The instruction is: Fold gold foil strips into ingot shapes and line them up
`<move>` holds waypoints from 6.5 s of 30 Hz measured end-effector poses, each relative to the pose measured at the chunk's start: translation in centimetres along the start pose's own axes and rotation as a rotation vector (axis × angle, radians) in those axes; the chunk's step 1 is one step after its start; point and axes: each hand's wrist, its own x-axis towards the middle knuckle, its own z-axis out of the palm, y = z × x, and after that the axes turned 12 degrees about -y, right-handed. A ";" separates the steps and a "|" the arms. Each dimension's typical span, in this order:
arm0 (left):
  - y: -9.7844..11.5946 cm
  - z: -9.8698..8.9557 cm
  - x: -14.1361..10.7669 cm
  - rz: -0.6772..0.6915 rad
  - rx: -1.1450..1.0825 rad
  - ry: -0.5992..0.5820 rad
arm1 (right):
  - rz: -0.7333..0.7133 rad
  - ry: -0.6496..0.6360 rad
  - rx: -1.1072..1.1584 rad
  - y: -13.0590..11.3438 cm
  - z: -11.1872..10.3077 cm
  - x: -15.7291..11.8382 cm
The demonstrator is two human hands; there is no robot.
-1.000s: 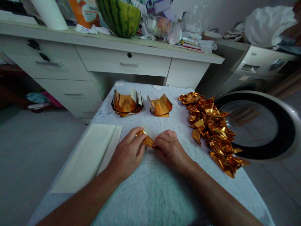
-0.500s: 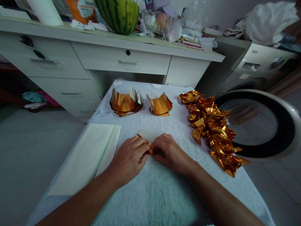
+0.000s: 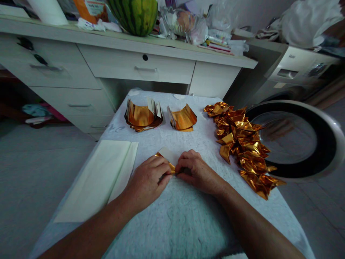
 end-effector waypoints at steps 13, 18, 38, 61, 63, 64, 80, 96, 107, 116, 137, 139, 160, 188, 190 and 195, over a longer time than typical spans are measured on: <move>0.3 0.1 0.0 -0.099 -0.100 -0.025 | 0.088 -0.018 0.016 -0.3 -0.3 -0.1; 0.6 0.2 0.3 -0.143 -0.070 0.003 | 0.144 -0.005 0.005 -0.6 -0.1 0.0; 0.2 0.4 0.1 -0.168 0.060 0.037 | 0.291 0.072 -0.034 -1.1 0.8 0.7; 0.1 0.7 0.6 -0.200 0.082 0.092 | 0.348 0.143 -0.036 -1.4 1.6 1.0; 0.1 0.7 0.6 -0.208 0.084 0.081 | 0.353 0.134 -0.039 -1.4 1.6 1.1; 0.2 0.7 0.6 -0.209 0.087 0.076 | 0.356 0.129 -0.040 -1.5 1.6 1.1; -0.3 0.6 0.6 -0.170 -0.030 0.055 | 0.320 0.167 -0.129 -1.6 2.1 0.7; -0.6 0.5 0.7 -0.173 -0.039 0.014 | 0.323 0.195 -0.195 -2.1 2.6 0.8; -0.8 0.1 0.6 -0.156 -0.061 -0.018 | 0.295 0.053 -0.224 -1.3 2.0 0.1; -0.8 0.1 0.6 -0.149 -0.080 -0.003 | 0.280 -0.038 -0.200 -0.8 1.5 -0.2; -1.6 -0.6 0.4 -0.237 -0.003 0.288 | 0.308 0.101 -0.125 -1.1 1.4 0.3; -1.9 -0.5 0.5 -0.265 0.023 0.305 | 0.302 0.104 -0.115 -1.2 1.3 0.3; -1.3 -1.3 0.8 -0.295 -0.885 0.325 | 0.165 0.296 0.309 0.0 0.4 0.0; 0.0 -0.4 -0.6 0.169 0.266 0.320 | 0.148 0.336 1.110 0.3 0.1 0.7; -0.1 -0.4 -0.4 0.225 0.318 0.290 | 0.180 0.315 1.040 0.3 0.3 0.8; -0.3 0.0 -0.4 0.289 0.320 0.112 | 0.287 0.322 0.518 0.4 0.9 1.1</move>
